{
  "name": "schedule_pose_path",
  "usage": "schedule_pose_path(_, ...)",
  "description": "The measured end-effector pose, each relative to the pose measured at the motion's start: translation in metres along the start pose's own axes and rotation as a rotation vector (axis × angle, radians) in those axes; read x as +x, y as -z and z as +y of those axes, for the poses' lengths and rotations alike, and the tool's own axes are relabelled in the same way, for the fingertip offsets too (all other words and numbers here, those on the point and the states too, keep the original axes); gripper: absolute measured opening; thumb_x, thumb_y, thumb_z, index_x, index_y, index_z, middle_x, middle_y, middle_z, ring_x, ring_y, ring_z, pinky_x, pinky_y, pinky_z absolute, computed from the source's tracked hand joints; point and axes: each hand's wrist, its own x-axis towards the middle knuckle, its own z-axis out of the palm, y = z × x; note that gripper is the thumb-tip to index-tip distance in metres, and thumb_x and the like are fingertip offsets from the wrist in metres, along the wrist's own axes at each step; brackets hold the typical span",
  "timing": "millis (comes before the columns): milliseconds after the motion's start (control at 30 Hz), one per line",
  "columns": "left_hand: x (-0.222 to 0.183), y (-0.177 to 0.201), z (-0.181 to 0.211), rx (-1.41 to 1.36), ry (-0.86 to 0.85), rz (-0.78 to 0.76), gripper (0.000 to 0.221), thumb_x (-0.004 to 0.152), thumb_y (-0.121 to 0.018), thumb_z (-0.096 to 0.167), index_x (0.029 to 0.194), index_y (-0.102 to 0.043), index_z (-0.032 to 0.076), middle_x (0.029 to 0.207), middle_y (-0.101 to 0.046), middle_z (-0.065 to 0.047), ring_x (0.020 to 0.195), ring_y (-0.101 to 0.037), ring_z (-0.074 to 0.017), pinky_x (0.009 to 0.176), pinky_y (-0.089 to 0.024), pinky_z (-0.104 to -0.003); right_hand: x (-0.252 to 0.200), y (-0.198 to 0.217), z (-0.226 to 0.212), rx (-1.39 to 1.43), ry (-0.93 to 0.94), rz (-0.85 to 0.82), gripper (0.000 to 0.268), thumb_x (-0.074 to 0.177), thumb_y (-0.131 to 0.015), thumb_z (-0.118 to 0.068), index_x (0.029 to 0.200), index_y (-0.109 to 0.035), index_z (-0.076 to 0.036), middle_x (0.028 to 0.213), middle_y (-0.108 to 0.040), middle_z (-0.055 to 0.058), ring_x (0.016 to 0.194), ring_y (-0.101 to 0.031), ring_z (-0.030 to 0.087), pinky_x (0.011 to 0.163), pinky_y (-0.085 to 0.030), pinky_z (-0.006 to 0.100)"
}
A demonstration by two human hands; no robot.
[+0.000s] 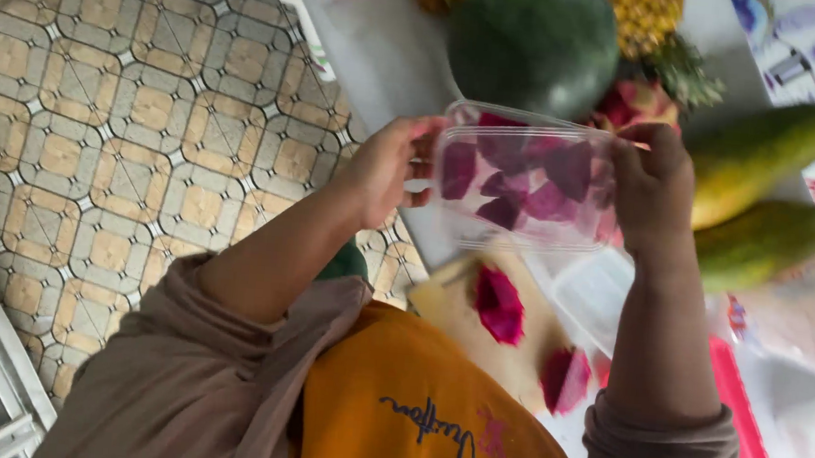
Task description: Cutting dragon fruit into pieces on a cutting board and placing them into a plastic container.
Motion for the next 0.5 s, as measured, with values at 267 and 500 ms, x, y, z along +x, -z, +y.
schedule_pose_path(267, 0.037, 0.168, 0.191, -0.014, -0.078, 0.239, 0.044, 0.098, -0.037, 0.046, 0.124, -0.058, 0.017, 0.109, -0.062, -0.007, 0.097, -0.054, -0.0236, 0.079, -0.041, -0.039, 0.208, -0.279, -0.103, -0.081, 0.245, -0.082, 0.009, 0.099, -0.059, -0.017, 0.106, -0.058, -0.012, 0.097, -0.069, 0.013, 0.089, -0.064, 0.034, 0.077, -0.045, 0.048)
schedule_pose_path(500, 0.165, 0.214, 0.24, -0.075, -0.089, 0.302, 0.062, 0.098, -0.032, 0.048, 0.148, -0.035, 0.011, 0.143, -0.05, -0.021, 0.121, -0.053, -0.0328, 0.09, -0.05, -0.044, 0.368, -0.388, -0.135, -0.221, 0.184, -0.232, 0.008, 0.104, -0.05, -0.008, 0.109, -0.056, -0.009, 0.094, -0.07, 0.018, 0.081, -0.063, 0.039, 0.064, -0.044, 0.053)
